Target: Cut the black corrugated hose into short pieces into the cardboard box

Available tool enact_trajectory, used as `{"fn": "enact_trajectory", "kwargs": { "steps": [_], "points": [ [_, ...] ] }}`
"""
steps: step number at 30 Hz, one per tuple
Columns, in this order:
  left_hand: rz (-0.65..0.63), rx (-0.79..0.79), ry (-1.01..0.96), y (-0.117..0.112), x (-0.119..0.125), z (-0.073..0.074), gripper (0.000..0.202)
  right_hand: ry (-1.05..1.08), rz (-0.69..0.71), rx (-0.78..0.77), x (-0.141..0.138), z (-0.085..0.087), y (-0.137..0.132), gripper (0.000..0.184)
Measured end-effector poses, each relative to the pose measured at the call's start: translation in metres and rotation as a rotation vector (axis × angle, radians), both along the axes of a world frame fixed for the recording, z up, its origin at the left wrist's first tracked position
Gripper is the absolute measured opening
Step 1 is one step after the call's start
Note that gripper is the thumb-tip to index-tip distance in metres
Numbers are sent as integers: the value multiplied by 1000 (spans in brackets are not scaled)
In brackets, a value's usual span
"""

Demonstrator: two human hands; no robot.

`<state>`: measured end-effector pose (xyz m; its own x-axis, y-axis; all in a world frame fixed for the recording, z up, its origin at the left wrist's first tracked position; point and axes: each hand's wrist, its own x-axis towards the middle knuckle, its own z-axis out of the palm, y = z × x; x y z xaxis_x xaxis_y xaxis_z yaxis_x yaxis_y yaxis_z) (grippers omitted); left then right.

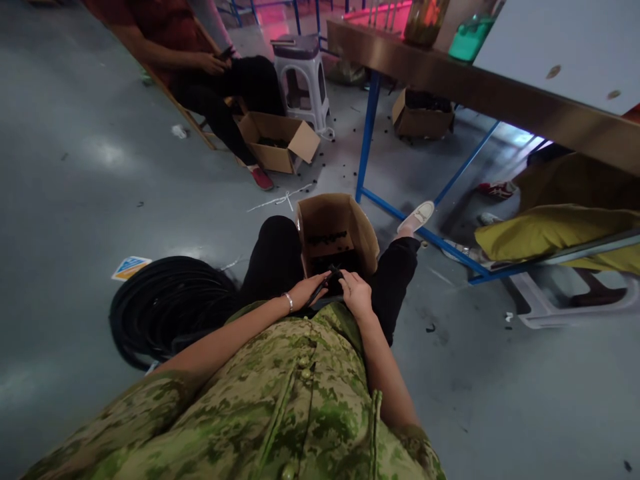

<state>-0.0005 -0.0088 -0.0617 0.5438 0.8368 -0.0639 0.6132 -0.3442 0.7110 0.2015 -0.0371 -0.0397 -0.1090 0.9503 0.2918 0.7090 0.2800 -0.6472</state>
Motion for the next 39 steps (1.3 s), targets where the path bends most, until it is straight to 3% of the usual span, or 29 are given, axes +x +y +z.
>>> {"fn": "enact_trajectory", "kwargs": {
  "steps": [7,13,28,39],
  "points": [
    [-18,3,28,0,1,3,56,-36,-1,-23,1,2,0,33],
    [-20,3,17,0,3,6,55,96,-1,-45,0,3,1,31],
    [2,17,19,-3,1,10,58,171,-27,-10,1,8,-4,32],
    [-12,46,23,-3,-1,10,57,138,0,-33,0,11,-4,33]
  ]
}}
